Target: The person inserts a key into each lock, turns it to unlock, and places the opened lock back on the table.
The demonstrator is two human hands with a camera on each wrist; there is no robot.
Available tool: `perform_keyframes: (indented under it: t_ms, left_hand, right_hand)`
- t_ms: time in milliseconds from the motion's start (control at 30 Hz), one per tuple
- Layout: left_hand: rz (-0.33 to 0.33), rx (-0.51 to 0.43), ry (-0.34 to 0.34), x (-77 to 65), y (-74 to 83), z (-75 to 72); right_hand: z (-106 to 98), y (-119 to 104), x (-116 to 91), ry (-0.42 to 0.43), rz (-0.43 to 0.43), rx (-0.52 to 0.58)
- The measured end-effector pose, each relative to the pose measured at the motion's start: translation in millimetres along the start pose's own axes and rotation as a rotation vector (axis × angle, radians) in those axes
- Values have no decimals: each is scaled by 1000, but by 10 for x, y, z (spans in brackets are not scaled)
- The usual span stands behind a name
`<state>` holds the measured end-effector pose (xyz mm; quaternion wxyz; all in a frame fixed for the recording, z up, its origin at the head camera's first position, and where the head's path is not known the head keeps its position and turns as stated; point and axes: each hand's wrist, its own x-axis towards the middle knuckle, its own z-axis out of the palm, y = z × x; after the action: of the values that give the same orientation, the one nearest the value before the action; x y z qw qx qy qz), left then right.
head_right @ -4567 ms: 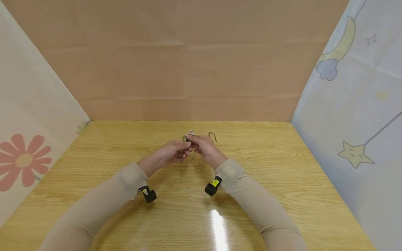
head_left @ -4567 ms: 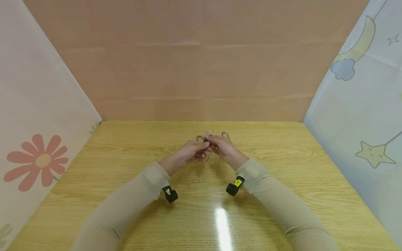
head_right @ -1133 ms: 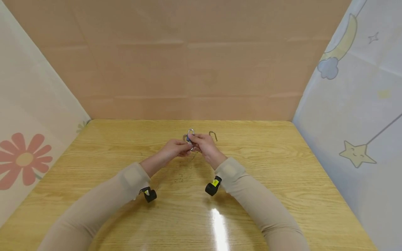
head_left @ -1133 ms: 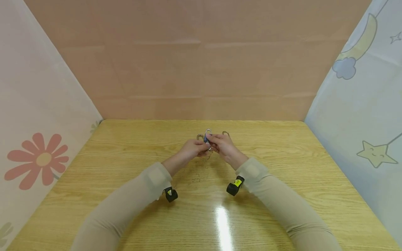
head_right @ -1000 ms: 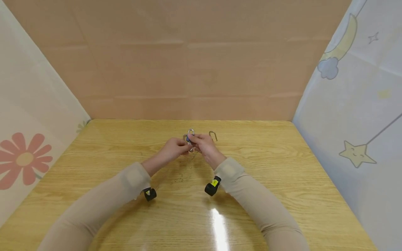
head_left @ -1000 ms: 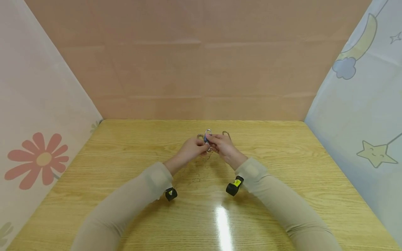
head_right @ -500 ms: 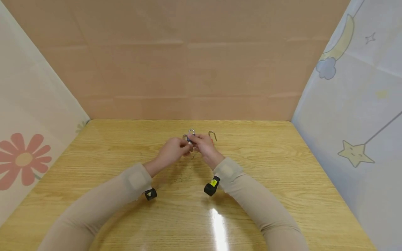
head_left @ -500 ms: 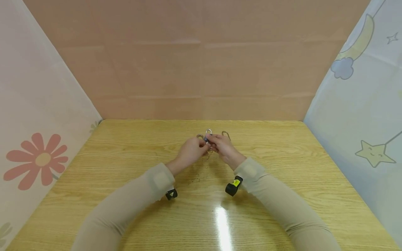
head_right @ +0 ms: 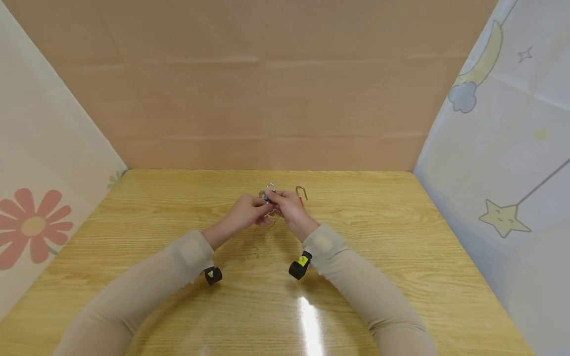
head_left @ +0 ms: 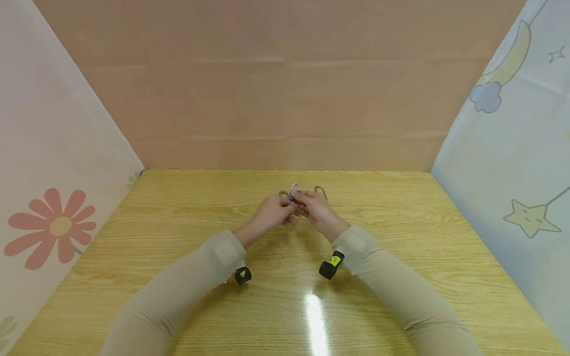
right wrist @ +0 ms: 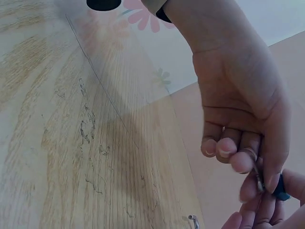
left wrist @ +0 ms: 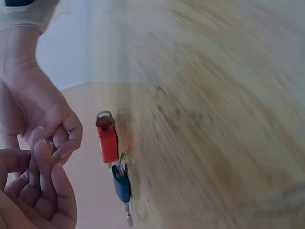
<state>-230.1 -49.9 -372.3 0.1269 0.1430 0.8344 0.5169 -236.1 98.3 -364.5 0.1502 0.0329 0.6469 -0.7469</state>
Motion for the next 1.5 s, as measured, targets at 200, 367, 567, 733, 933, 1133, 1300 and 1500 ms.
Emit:
perform_keyframes:
  t_ms: [200,367,567,733,933,1133,1300,1500]
  left_hand:
    - [72,387,63,-39,28,-10]
    - [94,391,62,-35,19,-7]
    - [-76,-350,-107,47,-65,1]
    - [-178,-570,-147,57,-70,-3]
    - [-116,-352,-72,61,-25,-10]
    - [-26,-39,2,48,22,-22]
    - [30,238,46,15,64,-21]
    - [85,439,78,0,97,-13]
  right_hand:
    - [9,28,-5,-21,-9,-39]
    - [7,29,4,-11,-9,-35]
    - [-28,-13,20,2,-11,31]
    - [-37,-52,18,3,-14,89]
    - [-36,-56,14,-12,-15,42]
    - [-11,-13,33,-7,-20,48]
    - [24,24,37,21,-6,46]
    - [25,38,28,24,-1,56]
